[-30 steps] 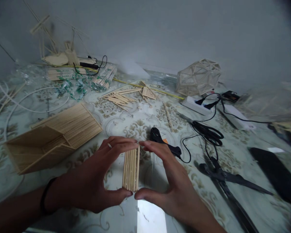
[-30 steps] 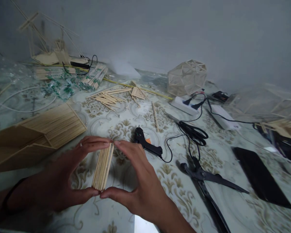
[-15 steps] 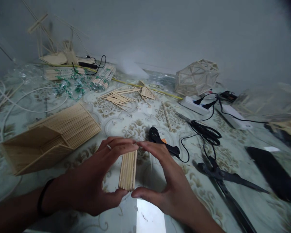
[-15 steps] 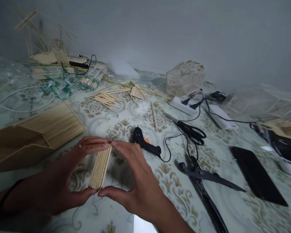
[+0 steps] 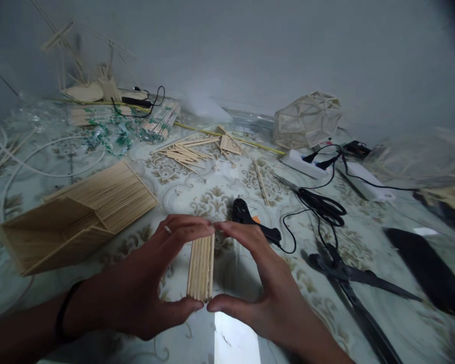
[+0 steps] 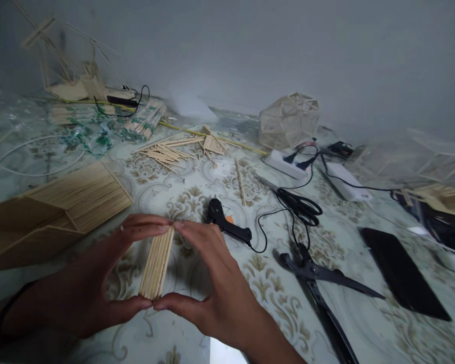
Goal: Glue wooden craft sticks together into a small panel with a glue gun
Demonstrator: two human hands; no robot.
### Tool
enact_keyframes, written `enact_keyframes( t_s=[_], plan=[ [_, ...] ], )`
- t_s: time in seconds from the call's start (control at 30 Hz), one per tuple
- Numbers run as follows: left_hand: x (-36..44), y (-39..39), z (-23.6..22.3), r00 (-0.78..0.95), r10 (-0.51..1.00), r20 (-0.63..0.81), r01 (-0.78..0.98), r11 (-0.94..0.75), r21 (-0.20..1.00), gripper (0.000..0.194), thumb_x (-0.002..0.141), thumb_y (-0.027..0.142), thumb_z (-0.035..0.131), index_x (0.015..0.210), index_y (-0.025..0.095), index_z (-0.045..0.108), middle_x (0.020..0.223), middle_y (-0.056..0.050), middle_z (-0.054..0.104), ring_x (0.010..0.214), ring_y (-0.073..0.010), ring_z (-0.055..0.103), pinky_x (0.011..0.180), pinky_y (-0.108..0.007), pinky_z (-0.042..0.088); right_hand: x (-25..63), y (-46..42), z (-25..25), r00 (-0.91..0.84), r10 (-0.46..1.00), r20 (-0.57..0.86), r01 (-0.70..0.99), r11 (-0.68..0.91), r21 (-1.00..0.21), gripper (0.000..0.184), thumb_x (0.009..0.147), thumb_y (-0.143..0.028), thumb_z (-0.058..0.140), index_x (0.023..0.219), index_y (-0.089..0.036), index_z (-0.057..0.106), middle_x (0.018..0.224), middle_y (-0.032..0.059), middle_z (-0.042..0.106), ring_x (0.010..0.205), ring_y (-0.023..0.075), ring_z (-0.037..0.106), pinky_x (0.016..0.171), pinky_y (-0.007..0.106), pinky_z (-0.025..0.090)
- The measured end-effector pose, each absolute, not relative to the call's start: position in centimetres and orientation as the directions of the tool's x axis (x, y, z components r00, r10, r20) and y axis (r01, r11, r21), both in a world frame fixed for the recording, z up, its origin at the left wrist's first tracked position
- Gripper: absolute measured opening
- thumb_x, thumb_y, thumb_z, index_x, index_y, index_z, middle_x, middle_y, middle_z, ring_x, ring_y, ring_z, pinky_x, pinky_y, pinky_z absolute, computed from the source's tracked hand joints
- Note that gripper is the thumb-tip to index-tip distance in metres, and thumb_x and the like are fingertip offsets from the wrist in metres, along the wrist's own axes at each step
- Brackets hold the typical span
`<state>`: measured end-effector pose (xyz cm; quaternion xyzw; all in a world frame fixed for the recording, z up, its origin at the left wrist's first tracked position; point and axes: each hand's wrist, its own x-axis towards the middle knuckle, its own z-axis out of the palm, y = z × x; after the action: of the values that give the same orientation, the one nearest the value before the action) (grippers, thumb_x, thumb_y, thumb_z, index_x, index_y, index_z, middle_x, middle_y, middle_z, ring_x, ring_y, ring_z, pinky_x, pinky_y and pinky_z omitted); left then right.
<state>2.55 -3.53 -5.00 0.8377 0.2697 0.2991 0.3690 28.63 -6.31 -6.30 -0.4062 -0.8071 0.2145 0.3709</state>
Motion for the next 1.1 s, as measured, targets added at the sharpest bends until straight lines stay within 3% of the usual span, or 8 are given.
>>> enact_keyframes(
  t_s=[0.5,0.83,1.1],
  plan=[
    [2.34,-3.73,-5.03,0.678,0.676,0.288,0.259,-0.586,0.768,0.098,0.083,0.017,0.084,0.165,0.035,0.034,0.165,-0.013,0.052,0.155,-0.0377,0.052,0.128,-0.061,0.049,28.87,-6.32,-6.20,-0.426,0.810,0.404,0.466,0.579,-0.669,0.089,0.096,-0.072,0.079,0.167,-0.036,0.040,0.159,0.0097,0.068,0.146,0.0320,0.066,0.130,0.052,0.046],
    [2.73,-3.63,-4.90,0.665,0.681,0.307,0.277,-0.607,0.745,0.094,0.082,0.016,0.083,0.161,0.033,0.034,0.160,-0.012,0.053,0.152,-0.0334,0.053,0.128,-0.055,0.049,28.82,-6.45,-6.33,-0.412,0.814,0.409,0.464,0.574,-0.675,0.087,0.097,-0.069,0.079,0.168,-0.036,0.040,0.157,0.0098,0.070,0.145,0.0313,0.067,0.126,0.050,0.052],
    [2.70,-3.74,-4.78,0.644,0.691,0.328,0.281,-0.612,0.739,0.093,0.081,0.018,0.086,0.158,0.034,0.036,0.156,-0.012,0.058,0.148,-0.0336,0.058,0.128,-0.059,0.048,28.67,-6.42,-6.16,-0.397,0.821,0.411,0.465,0.566,-0.681,0.088,0.095,-0.067,0.083,0.168,-0.040,0.041,0.153,0.0080,0.075,0.137,0.0320,0.074,0.121,0.053,0.056]
  ],
)
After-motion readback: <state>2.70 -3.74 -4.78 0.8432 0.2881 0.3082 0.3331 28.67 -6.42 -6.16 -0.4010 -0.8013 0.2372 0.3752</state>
